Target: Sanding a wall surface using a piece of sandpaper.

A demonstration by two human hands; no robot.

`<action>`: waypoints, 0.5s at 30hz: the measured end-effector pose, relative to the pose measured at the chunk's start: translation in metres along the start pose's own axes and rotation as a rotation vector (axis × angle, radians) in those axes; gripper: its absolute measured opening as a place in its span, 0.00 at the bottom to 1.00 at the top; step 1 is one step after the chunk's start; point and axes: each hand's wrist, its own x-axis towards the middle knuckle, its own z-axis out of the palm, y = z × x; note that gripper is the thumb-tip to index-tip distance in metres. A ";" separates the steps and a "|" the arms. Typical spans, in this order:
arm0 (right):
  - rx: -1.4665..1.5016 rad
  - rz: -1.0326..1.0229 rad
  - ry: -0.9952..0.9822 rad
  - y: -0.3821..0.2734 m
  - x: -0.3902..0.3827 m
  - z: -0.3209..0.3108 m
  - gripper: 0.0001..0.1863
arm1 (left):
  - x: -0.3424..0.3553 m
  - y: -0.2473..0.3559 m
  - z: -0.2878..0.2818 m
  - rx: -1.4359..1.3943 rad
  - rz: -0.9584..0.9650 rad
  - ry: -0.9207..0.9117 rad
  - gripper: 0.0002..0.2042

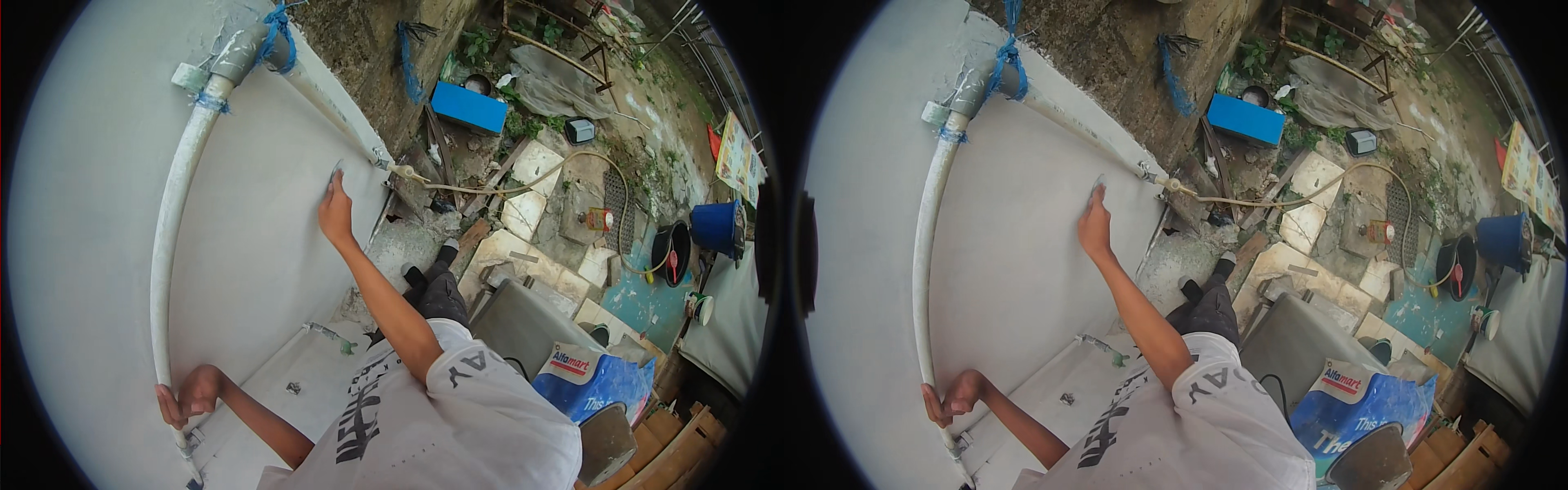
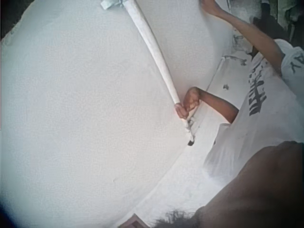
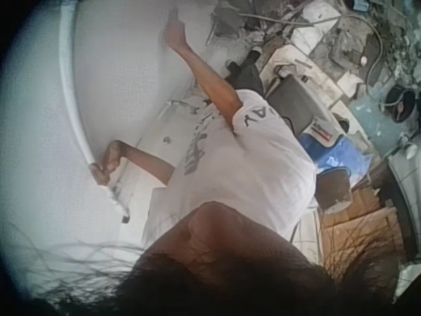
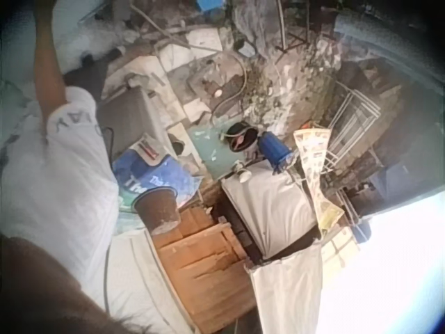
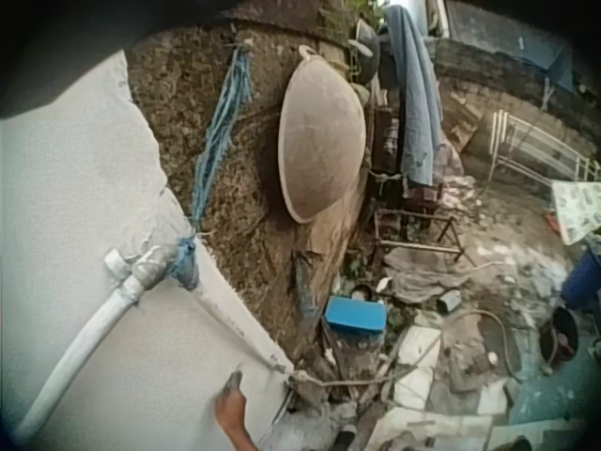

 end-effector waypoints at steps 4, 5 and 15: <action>0.189 0.406 -0.277 -0.014 0.010 -0.018 0.25 | 0.002 -0.002 -0.002 0.167 0.098 -0.020 0.30; 0.153 0.371 -0.276 -0.017 0.008 -0.018 0.25 | 0.002 -0.004 -0.003 0.109 0.076 -0.015 0.29; 0.115 0.001 -0.073 -0.035 0.004 -0.019 0.25 | 0.000 -0.004 0.000 0.076 0.050 0.019 0.29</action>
